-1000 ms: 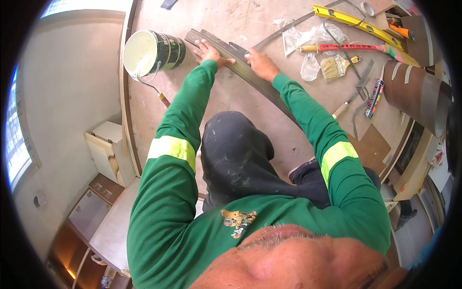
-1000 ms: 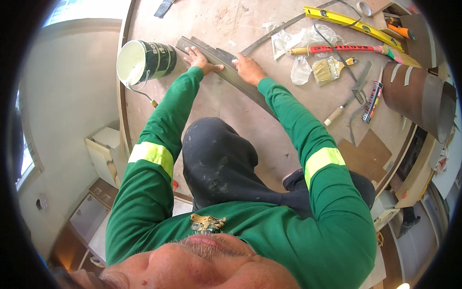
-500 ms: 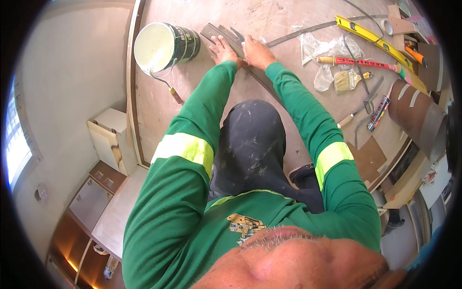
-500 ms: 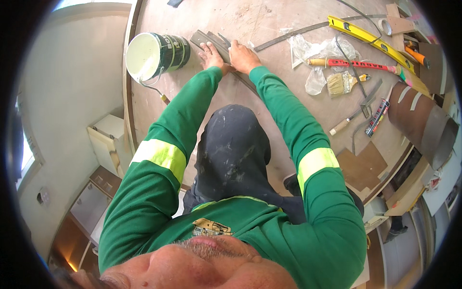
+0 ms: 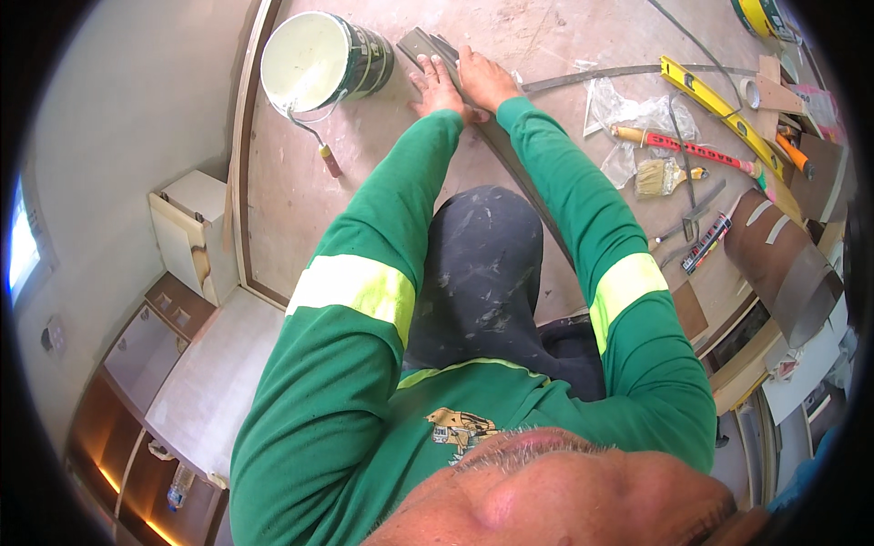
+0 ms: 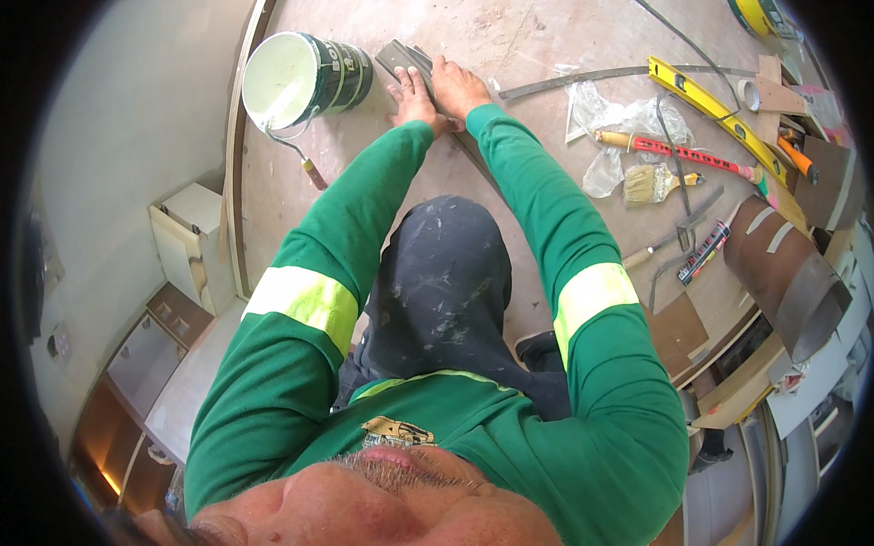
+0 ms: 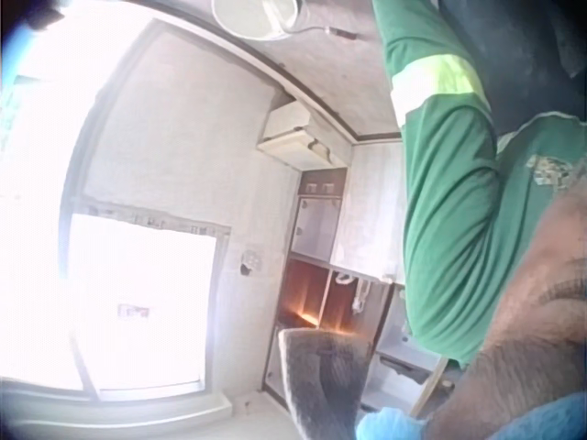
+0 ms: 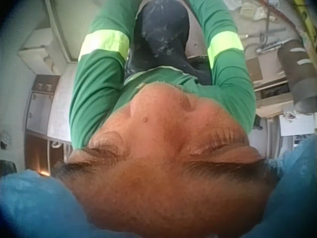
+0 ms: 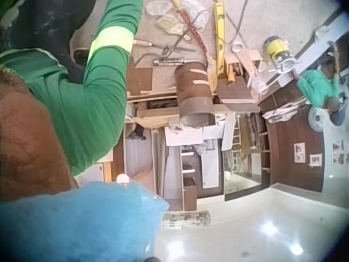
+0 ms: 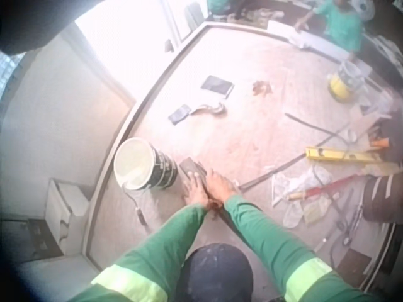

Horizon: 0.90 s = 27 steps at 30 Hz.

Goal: The person picks up a long wooden trim piece and places it into a wall-mounted shelving unit. They then sit on the floor and use a utility knife to cut and shape the trim piece, aligning it with other pieces on the floor.

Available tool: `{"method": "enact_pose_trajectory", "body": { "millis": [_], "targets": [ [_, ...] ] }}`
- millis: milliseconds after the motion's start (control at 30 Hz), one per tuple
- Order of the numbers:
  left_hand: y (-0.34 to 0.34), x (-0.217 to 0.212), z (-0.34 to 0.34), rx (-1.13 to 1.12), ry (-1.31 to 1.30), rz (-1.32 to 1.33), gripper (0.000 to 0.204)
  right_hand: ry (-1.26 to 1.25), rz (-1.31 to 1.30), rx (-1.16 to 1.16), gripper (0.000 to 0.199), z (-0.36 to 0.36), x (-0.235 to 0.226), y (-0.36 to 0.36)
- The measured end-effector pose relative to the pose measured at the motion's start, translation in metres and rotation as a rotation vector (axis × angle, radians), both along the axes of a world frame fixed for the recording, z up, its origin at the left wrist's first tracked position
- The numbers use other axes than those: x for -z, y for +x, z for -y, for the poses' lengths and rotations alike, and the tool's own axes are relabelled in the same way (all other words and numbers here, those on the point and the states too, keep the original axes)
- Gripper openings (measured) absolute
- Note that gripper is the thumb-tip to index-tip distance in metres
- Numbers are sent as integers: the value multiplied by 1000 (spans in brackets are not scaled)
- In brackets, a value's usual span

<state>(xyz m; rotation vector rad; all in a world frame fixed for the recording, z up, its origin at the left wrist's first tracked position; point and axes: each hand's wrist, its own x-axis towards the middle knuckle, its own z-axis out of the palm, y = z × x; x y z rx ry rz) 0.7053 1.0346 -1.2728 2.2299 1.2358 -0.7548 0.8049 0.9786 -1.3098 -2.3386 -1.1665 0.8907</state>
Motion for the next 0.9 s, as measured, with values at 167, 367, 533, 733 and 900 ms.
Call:
{"method": "enact_pose_trajectory", "body": {
  "millis": [167, 367, 533, 733, 900],
  "targets": [
    [-1, 7, 0, 2, 3, 22, 158, 6, -23, 27, 31, -4, 3, -2],
    [-2, 13, 0, 6, 10, 37, 156, 12, -30, 39, 30, -3, -2, -4],
    [-5, 21, -2, 8, 23, 33, 149, 4, -35, 31, 30, -9, -14, -5],
    [-6, 20, -2, 4, 19, 65, 138, -11, -64, 37, 35, -12, -10, -7],
    [-5, 19, -3, 20, 22, 55, 135, 37, -75, 74, 32, -13, -10, -8]
  ]
}}
